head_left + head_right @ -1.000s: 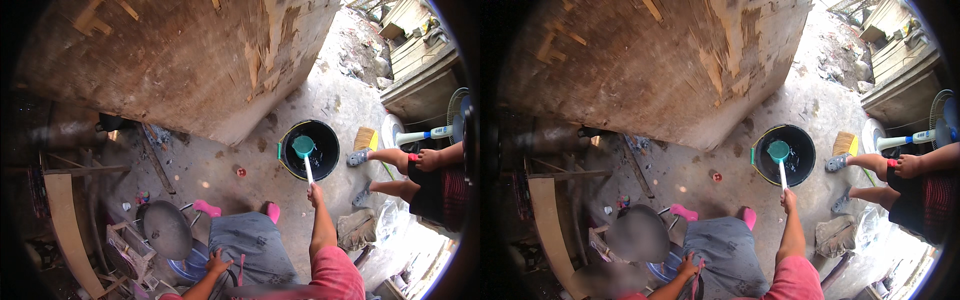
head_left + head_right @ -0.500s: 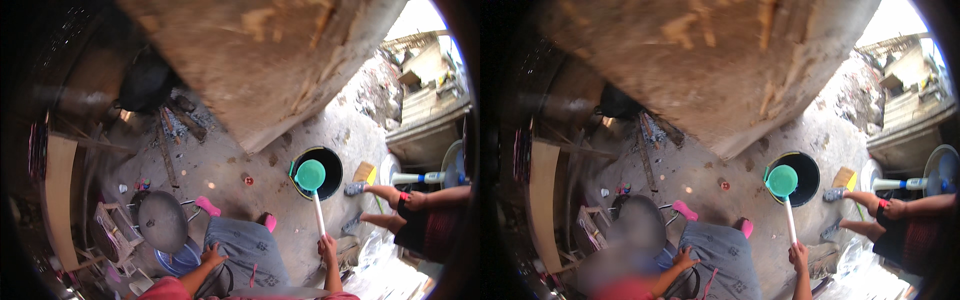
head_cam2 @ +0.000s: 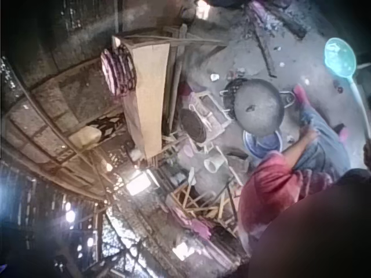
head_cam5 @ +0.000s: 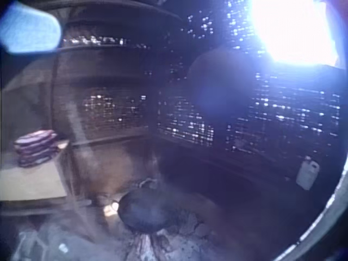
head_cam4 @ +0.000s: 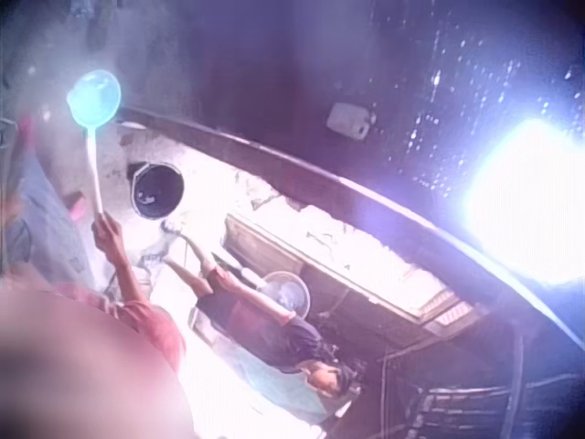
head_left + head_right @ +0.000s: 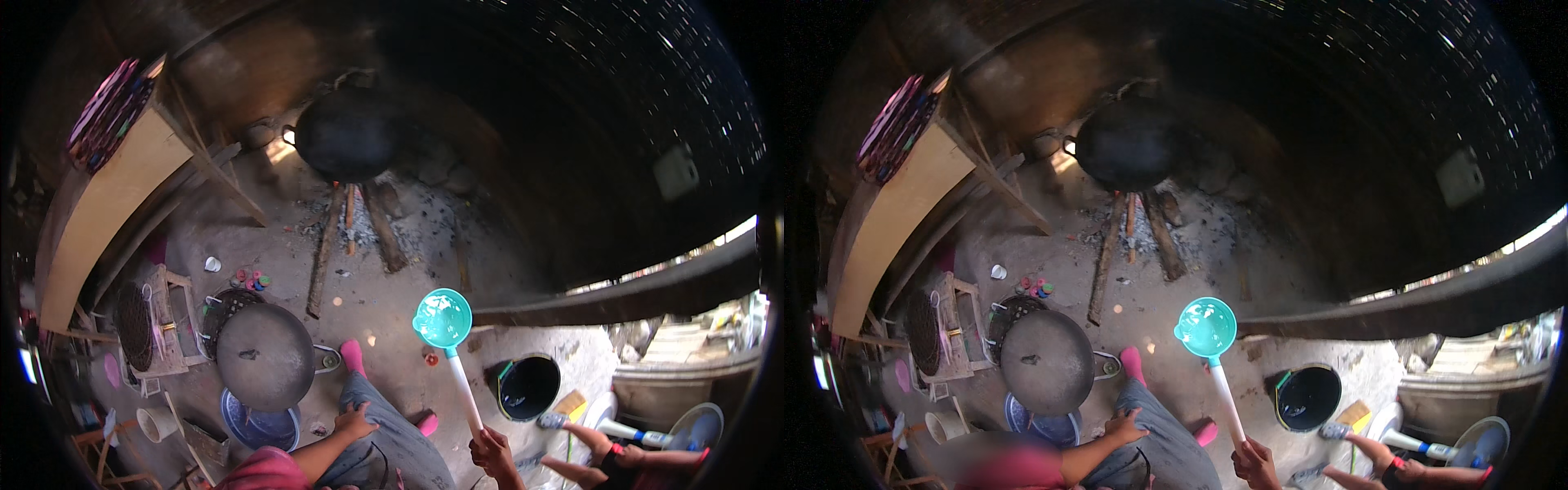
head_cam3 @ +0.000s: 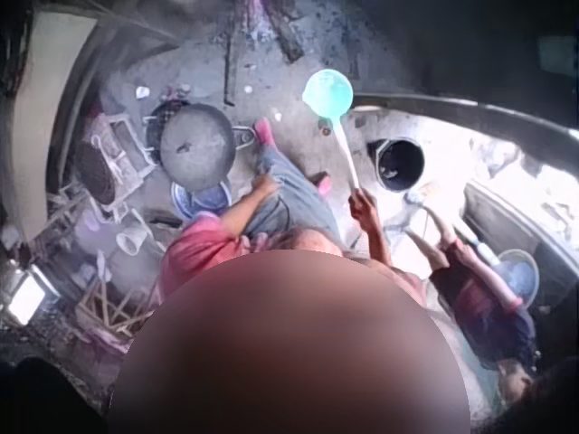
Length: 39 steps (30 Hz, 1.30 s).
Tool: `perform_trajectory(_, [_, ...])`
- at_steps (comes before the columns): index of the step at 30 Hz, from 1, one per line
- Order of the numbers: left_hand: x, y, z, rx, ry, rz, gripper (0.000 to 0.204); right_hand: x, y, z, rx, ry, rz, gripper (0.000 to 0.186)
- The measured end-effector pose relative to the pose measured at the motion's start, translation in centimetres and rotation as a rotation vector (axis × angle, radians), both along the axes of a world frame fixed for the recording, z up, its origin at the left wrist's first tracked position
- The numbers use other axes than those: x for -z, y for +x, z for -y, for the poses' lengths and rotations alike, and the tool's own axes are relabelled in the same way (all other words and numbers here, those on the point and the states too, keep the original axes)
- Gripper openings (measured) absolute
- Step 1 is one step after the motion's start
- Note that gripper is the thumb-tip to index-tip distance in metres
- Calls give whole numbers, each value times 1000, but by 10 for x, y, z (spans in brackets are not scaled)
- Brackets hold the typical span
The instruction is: The person steams trays of pink circular cakes in a large pot over a wood fire, then pipes pink batter into small round molds using a piping bag. The person handles woven trays, a ladle, and a piping bag while working in a rustic kitchen.
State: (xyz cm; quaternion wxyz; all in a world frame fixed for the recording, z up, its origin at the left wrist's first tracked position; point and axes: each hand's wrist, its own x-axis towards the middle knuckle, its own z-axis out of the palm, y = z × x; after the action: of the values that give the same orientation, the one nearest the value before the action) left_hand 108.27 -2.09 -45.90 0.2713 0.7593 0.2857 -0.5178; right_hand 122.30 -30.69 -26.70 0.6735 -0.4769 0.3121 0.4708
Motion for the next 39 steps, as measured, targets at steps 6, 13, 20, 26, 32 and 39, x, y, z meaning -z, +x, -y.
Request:
perform_trajectory(6, [14, 27, -61, -89, -103, 16, 83, 33, 108, -143, -96, 62, 150, 27])
perform_trajectory(13, [37, 23, -105, -157, -226, 51, 81, 82, 259, -307, -232, -139, 460, 34])
perform_trajectory(20, [47, 21, -125, -221, -273, 119, 80, 195, 390, -448, -495, -759, 1023, 35])
perform_trajectory(26, [71, 4, -116, -252, -261, 23, 82, 211, 421, -510, -849, -1213, 1208, 45])
perform_trajectory(32, [95, -27, -92, -342, -243, 151, 83, 198, 413, -511, -1003, -1287, 1365, 55])
perform_trajectory(39, [76, -13, -83, -341, -164, 230, 84, 212, 326, -412, -536, -848, 1390, 50])
